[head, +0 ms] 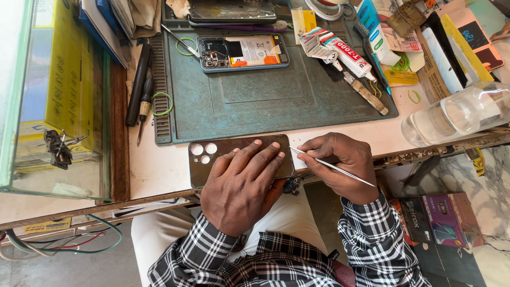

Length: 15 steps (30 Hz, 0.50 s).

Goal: The person opens a light blue smartphone, removes the back cover, and sets it aside. They then pick up a dark-colored back cover and use a metal prying tool to carefully separate the edges from the frame. The person works around the perimeter of the cover, prying along the sides and corners.

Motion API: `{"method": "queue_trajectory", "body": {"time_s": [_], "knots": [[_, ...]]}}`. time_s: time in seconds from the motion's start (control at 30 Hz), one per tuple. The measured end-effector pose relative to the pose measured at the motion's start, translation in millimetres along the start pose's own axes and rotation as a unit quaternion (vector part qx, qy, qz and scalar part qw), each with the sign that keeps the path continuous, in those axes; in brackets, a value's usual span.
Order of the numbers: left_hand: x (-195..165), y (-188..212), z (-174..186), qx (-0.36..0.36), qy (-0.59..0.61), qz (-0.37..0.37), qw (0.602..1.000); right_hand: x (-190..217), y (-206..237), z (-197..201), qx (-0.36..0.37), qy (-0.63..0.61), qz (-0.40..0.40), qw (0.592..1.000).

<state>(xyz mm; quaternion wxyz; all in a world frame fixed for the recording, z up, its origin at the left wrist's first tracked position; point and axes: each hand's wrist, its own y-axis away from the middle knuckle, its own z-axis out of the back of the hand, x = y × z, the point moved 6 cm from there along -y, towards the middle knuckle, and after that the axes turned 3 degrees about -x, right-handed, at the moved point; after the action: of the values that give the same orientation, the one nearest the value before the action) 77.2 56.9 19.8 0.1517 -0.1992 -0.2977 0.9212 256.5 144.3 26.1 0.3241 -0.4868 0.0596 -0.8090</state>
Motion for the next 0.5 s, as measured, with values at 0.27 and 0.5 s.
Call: {"method": "queue_trajectory", "body": {"time_s": [0.27,0.5], "knots": [[0.5,-0.2,0.1,0.001,0.001,0.003,1.000,2.1,0.6,-0.1,-0.024,0.012,0.013,1.000],[0.1,-0.3,-0.4,0.001,-0.006,0.004,1.000,1.0,2.7,0.0,-0.046,0.026,0.029,0.998]]}}
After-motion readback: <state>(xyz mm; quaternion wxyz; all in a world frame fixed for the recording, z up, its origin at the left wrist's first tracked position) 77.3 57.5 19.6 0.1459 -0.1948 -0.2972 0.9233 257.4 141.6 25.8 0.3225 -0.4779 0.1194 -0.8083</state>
